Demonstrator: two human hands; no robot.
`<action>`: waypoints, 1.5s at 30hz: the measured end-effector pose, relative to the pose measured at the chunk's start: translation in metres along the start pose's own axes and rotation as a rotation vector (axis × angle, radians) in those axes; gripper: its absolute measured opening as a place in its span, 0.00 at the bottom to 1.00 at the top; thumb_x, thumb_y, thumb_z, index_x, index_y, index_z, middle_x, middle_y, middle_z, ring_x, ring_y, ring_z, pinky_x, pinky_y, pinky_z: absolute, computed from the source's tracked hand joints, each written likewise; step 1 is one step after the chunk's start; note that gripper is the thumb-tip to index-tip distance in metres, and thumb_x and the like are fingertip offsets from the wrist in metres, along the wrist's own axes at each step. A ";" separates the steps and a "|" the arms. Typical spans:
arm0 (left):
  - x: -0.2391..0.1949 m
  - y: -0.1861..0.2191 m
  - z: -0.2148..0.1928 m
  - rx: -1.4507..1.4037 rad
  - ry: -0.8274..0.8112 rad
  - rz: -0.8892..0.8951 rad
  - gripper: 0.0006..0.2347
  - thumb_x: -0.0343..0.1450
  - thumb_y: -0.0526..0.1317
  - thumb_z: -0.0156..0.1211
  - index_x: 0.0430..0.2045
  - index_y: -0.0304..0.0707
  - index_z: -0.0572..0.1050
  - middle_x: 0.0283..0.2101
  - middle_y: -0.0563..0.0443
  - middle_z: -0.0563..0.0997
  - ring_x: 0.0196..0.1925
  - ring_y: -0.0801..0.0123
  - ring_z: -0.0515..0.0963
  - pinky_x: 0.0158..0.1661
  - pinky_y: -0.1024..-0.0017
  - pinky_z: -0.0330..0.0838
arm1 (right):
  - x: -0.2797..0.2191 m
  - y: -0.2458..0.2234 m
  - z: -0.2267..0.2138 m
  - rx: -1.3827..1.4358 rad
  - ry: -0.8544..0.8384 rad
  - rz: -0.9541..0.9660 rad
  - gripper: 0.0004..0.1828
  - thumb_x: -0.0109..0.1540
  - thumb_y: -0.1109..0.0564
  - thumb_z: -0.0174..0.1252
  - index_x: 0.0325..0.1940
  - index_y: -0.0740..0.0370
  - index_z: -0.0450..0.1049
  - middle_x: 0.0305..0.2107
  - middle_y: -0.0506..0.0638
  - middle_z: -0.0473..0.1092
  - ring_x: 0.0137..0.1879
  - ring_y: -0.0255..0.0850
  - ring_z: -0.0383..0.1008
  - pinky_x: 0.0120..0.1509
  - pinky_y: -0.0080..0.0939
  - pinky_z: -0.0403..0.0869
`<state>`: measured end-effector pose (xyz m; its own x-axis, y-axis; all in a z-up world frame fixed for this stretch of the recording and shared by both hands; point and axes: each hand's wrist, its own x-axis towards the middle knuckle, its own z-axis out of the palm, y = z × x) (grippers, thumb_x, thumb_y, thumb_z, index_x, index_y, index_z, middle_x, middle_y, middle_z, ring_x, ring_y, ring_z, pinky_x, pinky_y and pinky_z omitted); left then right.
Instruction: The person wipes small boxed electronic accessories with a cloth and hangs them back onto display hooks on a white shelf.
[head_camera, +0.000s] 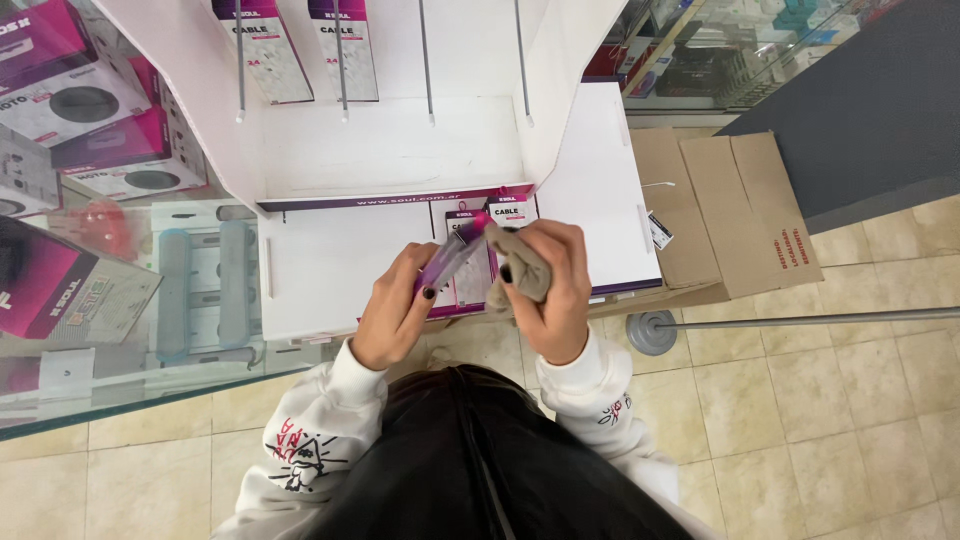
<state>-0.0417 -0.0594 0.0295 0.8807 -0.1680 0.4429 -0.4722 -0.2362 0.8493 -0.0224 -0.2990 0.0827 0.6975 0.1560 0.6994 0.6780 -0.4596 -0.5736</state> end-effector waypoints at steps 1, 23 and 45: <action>0.002 0.004 0.001 0.044 -0.029 0.044 0.21 0.85 0.48 0.39 0.66 0.34 0.73 0.42 0.37 0.82 0.32 0.50 0.83 0.34 0.55 0.78 | 0.001 -0.005 0.002 0.001 -0.025 -0.035 0.20 0.70 0.60 0.67 0.66 0.69 0.78 0.55 0.62 0.70 0.62 0.63 0.74 0.71 0.65 0.74; 0.005 0.001 0.012 -1.235 0.284 -0.721 0.33 0.84 0.65 0.46 0.66 0.29 0.78 0.54 0.24 0.89 0.58 0.36 0.91 0.53 0.47 0.89 | -0.067 -0.019 0.099 -0.334 0.130 -0.453 0.14 0.84 0.51 0.49 0.70 0.44 0.78 0.60 0.46 0.66 0.56 0.36 0.60 0.65 0.43 0.70; -0.024 0.006 0.038 -0.767 0.098 -0.793 0.38 0.85 0.55 0.57 0.85 0.25 0.51 0.87 0.21 0.51 0.89 0.35 0.51 0.84 0.44 0.48 | -0.011 0.023 0.063 -0.137 -0.113 0.000 0.32 0.73 0.64 0.66 0.80 0.49 0.67 0.69 0.54 0.56 0.74 0.62 0.49 0.86 0.67 0.56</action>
<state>-0.0676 -0.0935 0.0128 0.9382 -0.1470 -0.3132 0.3459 0.4179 0.8401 0.0000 -0.2561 0.0352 0.7245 0.2492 0.6426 0.6450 -0.5737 -0.5048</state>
